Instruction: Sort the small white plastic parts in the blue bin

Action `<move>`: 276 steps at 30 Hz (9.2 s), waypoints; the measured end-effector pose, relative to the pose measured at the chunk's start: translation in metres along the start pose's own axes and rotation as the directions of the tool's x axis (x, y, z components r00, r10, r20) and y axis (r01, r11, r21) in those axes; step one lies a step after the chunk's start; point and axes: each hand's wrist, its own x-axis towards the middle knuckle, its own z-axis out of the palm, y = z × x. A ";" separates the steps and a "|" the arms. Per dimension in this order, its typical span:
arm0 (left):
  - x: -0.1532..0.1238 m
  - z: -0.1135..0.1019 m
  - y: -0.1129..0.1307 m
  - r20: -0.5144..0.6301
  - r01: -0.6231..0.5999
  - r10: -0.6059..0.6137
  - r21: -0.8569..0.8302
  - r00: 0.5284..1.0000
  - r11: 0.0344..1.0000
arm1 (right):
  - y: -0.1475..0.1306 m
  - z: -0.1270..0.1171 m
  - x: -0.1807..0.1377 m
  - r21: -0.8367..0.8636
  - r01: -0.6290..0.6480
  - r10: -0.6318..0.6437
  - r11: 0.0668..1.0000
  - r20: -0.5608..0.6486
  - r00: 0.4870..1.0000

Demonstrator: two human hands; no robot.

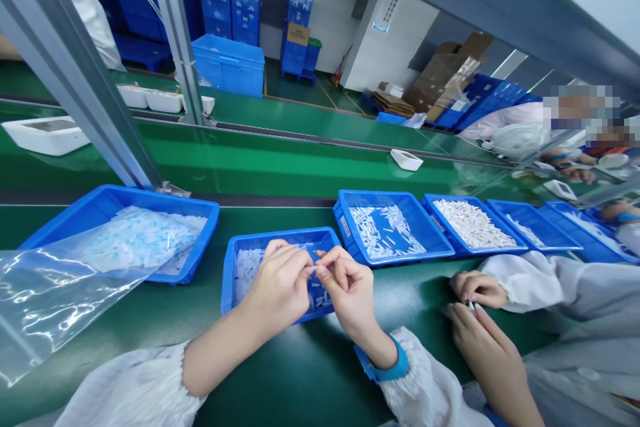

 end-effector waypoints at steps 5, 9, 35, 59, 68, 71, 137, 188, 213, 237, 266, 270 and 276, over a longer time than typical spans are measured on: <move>0.002 -0.006 0.001 0.132 0.067 -0.071 0.039 0.989 0.997 | 0.000 -0.001 0.001 0.014 -0.025 0.026 1.000 -0.053 0.998; 0.002 -0.007 0.001 0.137 0.102 -0.112 0.078 0.984 0.992 | -0.001 -0.001 0.002 0.048 -0.012 0.016 0.999 -0.081 0.997; 0.002 -0.006 0.000 0.082 0.072 -0.077 0.064 0.994 0.995 | -0.003 0.000 0.002 0.247 -0.099 0.116 0.964 -0.052 0.992; -0.002 -0.001 -0.009 0.252 0.046 -0.070 0.100 0.965 0.994 | -0.006 0.001 0.002 0.195 -0.188 0.197 0.963 -0.026 0.980; 0.001 -0.005 -0.005 0.173 0.071 -0.085 0.087 0.981 0.994 | -0.007 0.001 0.002 0.181 -0.167 0.177 0.969 -0.041 0.983; 0.002 -0.005 -0.004 0.165 0.067 -0.080 0.083 0.983 0.994 | -0.006 0.002 0.002 0.187 -0.171 0.181 0.967 -0.038 0.983; 0.000 -0.003 -0.008 0.649 0.085 -0.327 0.376 0.686 0.923 | 0.005 -0.040 0.020 -0.708 0.576 0.020 0.408 0.638 0.770; 0.005 -0.003 -0.006 0.538 0.140 -0.350 0.392 0.766 0.909 | -0.005 -0.033 0.023 -0.741 0.500 0.192 0.448 0.626 0.756; 0.001 0.000 -0.011 0.515 0.183 -0.356 0.357 0.780 0.916 | 0.001 -0.036 0.024 -0.715 0.472 0.141 0.516 0.614 0.776; 0.001 -0.002 -0.010 0.159 0.054 -0.068 0.092 0.985 0.994 | 0.002 -0.021 0.014 -0.084 -0.034 0.047 0.996 0.152 0.987; 0.004 -0.001 -0.003 -0.081 -0.029 0.025 -0.037 0.996 0.999 | -0.001 -0.015 0.006 -0.162 0.218 -0.210 0.962 0.065 0.976; 0.004 0.000 -0.002 -0.086 -0.049 0.047 -0.030 0.995 0.998 | 0.000 -0.014 0.001 -0.284 0.366 -0.342 0.886 0.132 0.931; -0.002 0.001 -0.003 -0.023 -0.015 0.015 0.020 1.000 1.000 | 0.003 -0.014 -0.010 -0.510 0.688 -0.570 0.517 0.394 0.721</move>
